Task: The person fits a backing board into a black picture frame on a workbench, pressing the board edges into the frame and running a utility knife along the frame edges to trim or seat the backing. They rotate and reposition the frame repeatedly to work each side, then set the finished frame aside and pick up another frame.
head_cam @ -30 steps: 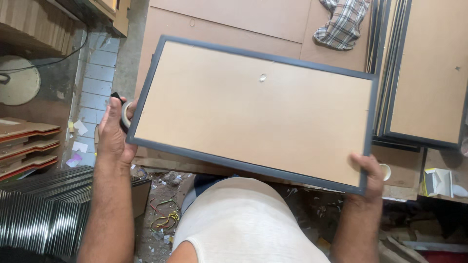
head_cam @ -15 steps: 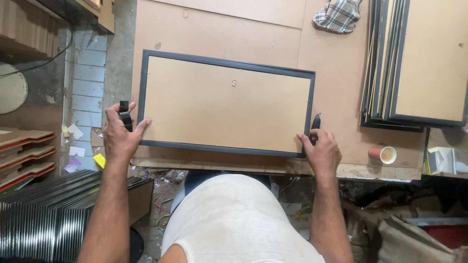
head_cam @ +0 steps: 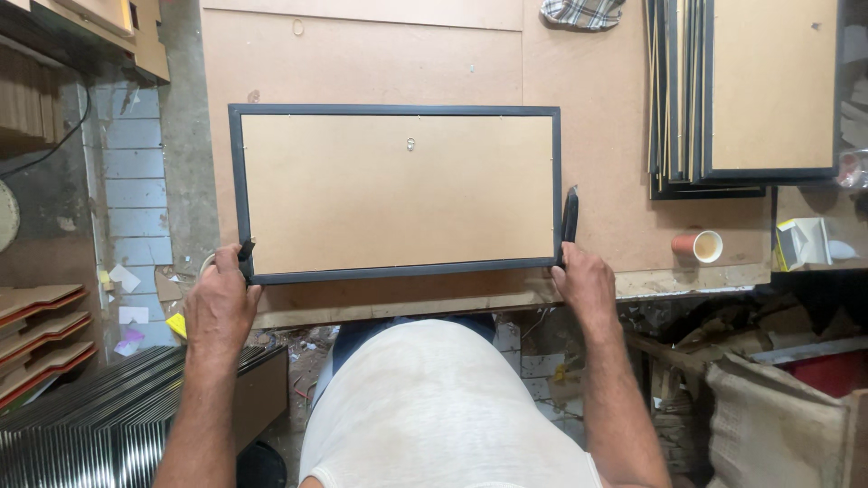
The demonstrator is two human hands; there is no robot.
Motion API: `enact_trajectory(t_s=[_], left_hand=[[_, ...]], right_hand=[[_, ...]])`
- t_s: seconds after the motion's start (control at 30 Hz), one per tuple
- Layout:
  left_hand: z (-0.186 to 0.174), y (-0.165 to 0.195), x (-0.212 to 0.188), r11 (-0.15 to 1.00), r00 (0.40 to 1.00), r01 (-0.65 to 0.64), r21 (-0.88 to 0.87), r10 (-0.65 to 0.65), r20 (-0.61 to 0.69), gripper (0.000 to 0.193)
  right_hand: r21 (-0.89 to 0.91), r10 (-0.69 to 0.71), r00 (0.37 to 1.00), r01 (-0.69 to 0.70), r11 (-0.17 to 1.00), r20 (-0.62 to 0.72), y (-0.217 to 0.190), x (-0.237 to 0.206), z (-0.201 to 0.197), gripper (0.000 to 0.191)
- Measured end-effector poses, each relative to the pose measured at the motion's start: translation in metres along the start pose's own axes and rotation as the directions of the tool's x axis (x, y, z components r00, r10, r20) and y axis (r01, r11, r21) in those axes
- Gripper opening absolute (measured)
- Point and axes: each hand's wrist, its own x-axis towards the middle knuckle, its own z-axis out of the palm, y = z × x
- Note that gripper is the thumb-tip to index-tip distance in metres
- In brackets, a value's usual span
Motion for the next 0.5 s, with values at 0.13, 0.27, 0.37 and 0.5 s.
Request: enact_trajectory(t_s=[0.13, 0.27, 0.37, 0.5], left_hand=[[-0.003, -0.001, 0.003, 0.996, 0.995, 0.086, -0.036, -0.084, 0.058, 0.075], [0.000, -0.010, 0.011, 0.896, 0.984, 0.176, -0.408, -0.160, 0.072, 0.098], [0.013, -0.004, 0.013, 0.481, 0.922, 0.346, -0.805, -0.333, 0.197, 0.071], [0.019, 0.000, 0.010, 0.733, 0.944, 0.289, -0.616, -0.325, 0.057, 0.058]], right_hand=[[0.214, -0.009, 0.999, 0.000, 0.977, 0.041, -0.005, -0.003, -0.009, 0.056], [0.786, 0.037, 0.950, -0.279, 0.552, 0.311, -0.015, -0.002, -0.014, 0.084], [0.918, 0.087, 0.976, -0.218, 0.331, 0.201, -0.024, 0.007, -0.012, 0.074], [0.915, 0.126, 0.988, -0.129, 0.383, 0.087, -0.036, 0.016, -0.007, 0.069]])
